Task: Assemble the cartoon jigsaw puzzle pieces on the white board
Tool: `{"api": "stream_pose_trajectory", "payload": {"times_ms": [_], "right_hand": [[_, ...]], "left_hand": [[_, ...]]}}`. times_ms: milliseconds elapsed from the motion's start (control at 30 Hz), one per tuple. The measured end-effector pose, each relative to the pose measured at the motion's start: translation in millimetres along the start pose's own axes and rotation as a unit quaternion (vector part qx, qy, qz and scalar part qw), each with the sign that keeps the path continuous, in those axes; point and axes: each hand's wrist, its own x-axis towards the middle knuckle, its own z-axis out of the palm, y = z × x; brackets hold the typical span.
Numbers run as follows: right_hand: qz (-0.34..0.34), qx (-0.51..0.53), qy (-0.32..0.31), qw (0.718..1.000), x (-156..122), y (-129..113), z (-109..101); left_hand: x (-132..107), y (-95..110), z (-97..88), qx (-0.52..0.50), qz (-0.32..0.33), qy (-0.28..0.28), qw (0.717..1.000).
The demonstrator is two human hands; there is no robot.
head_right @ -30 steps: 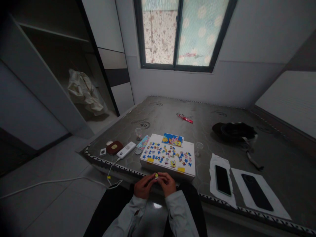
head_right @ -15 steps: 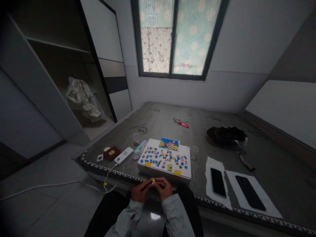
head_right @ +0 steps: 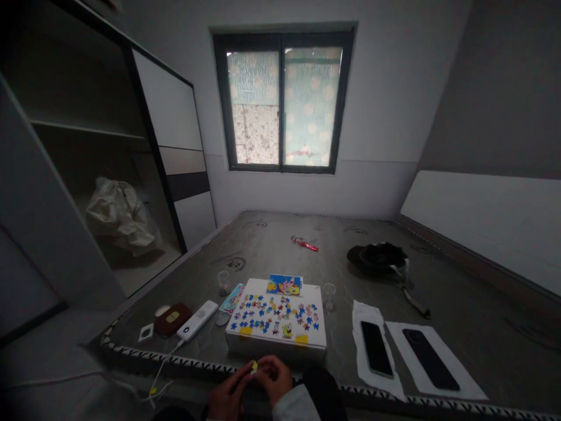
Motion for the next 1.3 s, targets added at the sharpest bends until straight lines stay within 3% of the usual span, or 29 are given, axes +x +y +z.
{"api": "stream_pose_trajectory", "payload": {"times_ms": [133, 267, 467, 667, 933, 1067, 1200, 1300], "right_hand": [[0.006, 0.015, -0.008, 1.000, 1.1, 6.8, -3.1], [-0.009, 0.029, -0.011, 0.999, 3.7, 11.3, -2.9], [-0.011, 0.056, -0.004, 0.998, 6.7, 17.3, 2.1], [0.006, 0.063, -0.016, 0.998, 4.2, 10.8, 3.9], [0.002, 0.066, 0.035, 0.997, -0.6, -4.6, 11.7], [0.011, 0.069, 0.022, 0.997, -1.2, -7.0, 13.0], [0.014, 0.054, 0.026, 0.998, 0.5, -5.9, 9.1], [0.025, 0.043, -0.006, 0.999, 1.5, -6.9, 5.0]], "left_hand": [[-0.3, 0.9, -2.4, -0.036, -0.019, -0.038, 0.998], [3.3, 2.5, -5.8, -0.047, 0.007, -0.049, 0.998], [5.2, 5.3, -8.6, -0.008, 0.051, -0.058, 0.997], [5.0, 10.2, -11.3, 0.005, 0.033, -0.071, 0.997], [5.1, -8.6, -3.5, -0.007, 0.039, -0.065, 0.997], [5.3, -15.9, -0.8, -0.024, 0.033, -0.064, 0.997], [5.9, -11.6, -2.8, -0.014, 0.028, -0.051, 0.998], [6.1, -8.1, -5.3, -0.020, 0.033, -0.050, 0.998]]}}
